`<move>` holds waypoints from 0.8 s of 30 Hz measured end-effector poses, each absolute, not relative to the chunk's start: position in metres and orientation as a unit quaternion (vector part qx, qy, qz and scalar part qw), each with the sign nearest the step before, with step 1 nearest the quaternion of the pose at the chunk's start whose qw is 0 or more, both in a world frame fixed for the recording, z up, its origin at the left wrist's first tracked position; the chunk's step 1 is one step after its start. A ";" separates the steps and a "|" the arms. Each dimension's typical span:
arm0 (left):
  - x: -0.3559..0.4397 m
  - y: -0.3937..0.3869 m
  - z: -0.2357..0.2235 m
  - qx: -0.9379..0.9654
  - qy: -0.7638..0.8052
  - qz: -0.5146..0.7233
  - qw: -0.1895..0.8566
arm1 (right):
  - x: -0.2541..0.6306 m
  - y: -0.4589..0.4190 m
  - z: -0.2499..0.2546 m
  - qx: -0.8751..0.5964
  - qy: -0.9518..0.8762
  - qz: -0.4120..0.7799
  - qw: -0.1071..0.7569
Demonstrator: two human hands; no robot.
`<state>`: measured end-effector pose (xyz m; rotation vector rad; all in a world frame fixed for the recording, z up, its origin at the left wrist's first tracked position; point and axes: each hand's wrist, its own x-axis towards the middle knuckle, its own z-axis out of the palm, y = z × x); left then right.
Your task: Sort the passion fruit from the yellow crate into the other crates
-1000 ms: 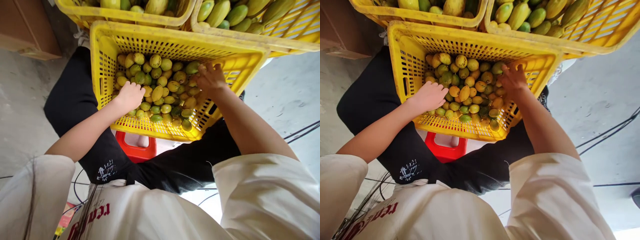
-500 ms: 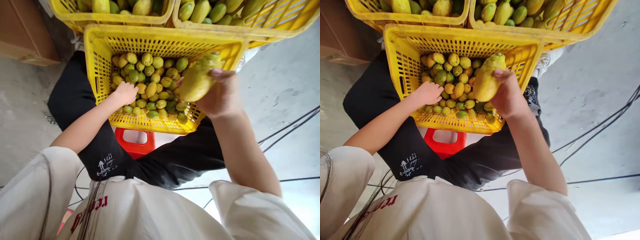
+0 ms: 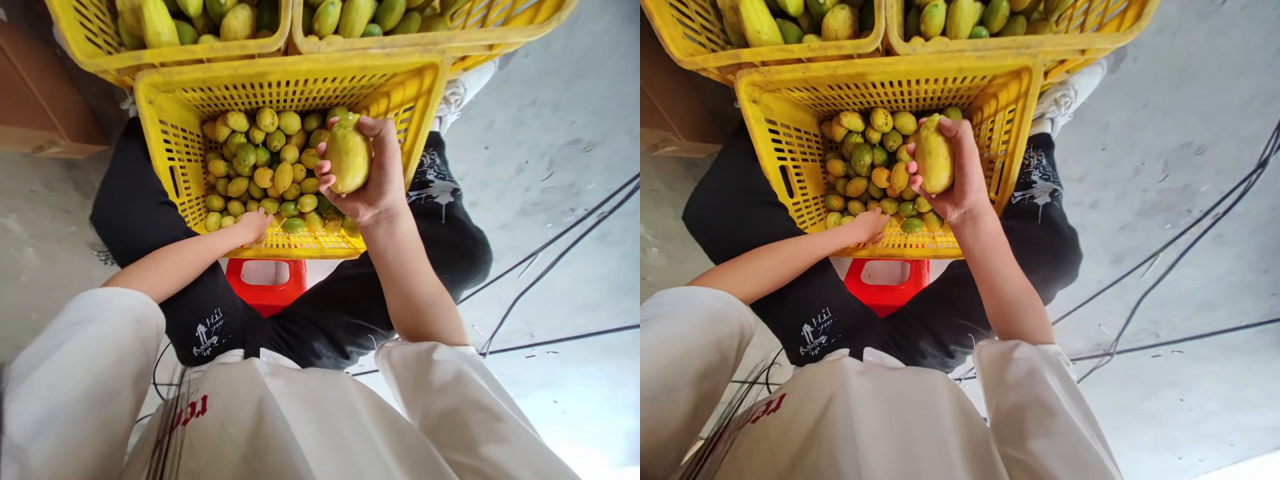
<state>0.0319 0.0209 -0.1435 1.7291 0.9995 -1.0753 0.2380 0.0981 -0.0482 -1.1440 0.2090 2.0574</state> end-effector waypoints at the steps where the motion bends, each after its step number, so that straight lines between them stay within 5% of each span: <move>1: 0.034 0.018 -0.147 0.692 0.410 -0.418 0.422 | 0.237 0.099 -0.042 -0.447 0.088 0.803 0.385; 10: 0.012 0.031 -0.164 0.650 0.486 -0.279 0.513 | 0.228 0.106 -0.011 -0.429 0.026 0.815 0.389; 18: -0.023 0.001 -0.083 0.281 0.509 0.256 0.772 | 0.225 0.013 -0.037 -0.292 0.103 0.829 0.466; 24: -0.031 -0.067 -0.057 0.102 0.473 0.441 0.756 | 0.208 -0.056 -0.069 -0.268 0.056 0.865 0.419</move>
